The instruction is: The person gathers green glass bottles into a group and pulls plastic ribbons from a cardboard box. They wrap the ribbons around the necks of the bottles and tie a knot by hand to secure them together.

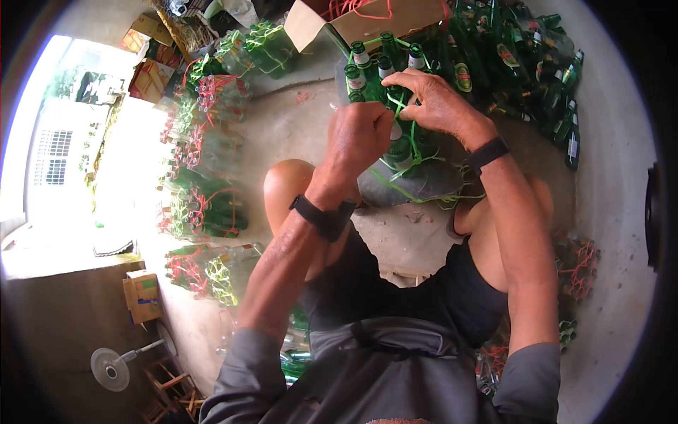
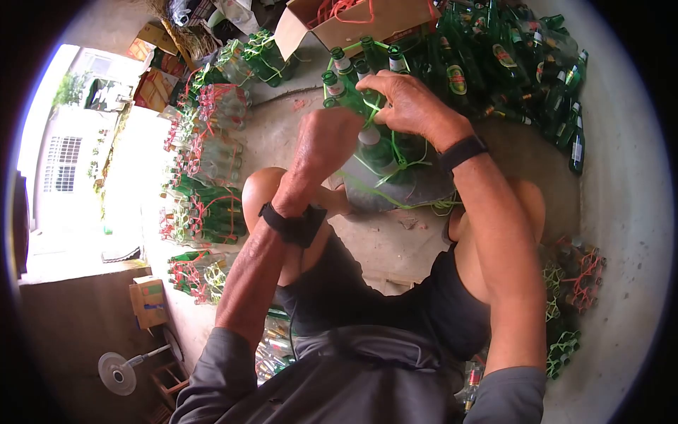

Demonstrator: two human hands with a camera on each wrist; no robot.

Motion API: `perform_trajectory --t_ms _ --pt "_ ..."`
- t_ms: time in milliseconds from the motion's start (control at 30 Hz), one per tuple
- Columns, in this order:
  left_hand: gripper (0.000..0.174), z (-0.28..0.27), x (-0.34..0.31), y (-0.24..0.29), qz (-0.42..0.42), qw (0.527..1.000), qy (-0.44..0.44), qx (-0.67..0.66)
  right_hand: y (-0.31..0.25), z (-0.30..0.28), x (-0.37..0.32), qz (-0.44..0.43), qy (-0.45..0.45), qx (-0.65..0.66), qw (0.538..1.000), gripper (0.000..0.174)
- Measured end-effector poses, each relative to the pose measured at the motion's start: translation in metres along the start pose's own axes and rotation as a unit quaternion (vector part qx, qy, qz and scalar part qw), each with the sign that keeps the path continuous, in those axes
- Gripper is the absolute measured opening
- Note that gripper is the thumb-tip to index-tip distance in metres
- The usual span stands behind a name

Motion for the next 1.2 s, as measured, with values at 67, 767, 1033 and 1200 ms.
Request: perform_trajectory --t_ms 67,767,1033,1200 --pt "0.015 0.001 0.006 -0.004 0.054 0.998 -0.007 0.039 0.001 0.001 0.000 0.001 -0.002 -0.008 1.000 0.060" --pt "0.012 -0.003 0.022 -0.021 -0.115 0.992 -0.013 0.058 0.009 0.006 -0.002 -0.041 0.017 -0.007 0.999 0.060" --pt "0.014 0.009 -0.006 -0.029 -0.163 0.984 0.072 -0.023 0.001 0.001 -0.004 0.012 -0.014 0.005 1.000 0.059" --pt "0.024 0.019 -0.020 -0.029 -0.275 0.912 0.117 -0.281 0.009 0.003 -0.002 -0.056 0.016 -0.027 0.998 0.061"
Point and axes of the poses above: each hand's wrist, its own x-axis towards the middle knuckle, its own z-axis out of the palm, y = z × x, the point moved 2 cm from there along x, towards the middle knuckle, and after that the axes turned 1 degree about x, right-handed, at the moved point
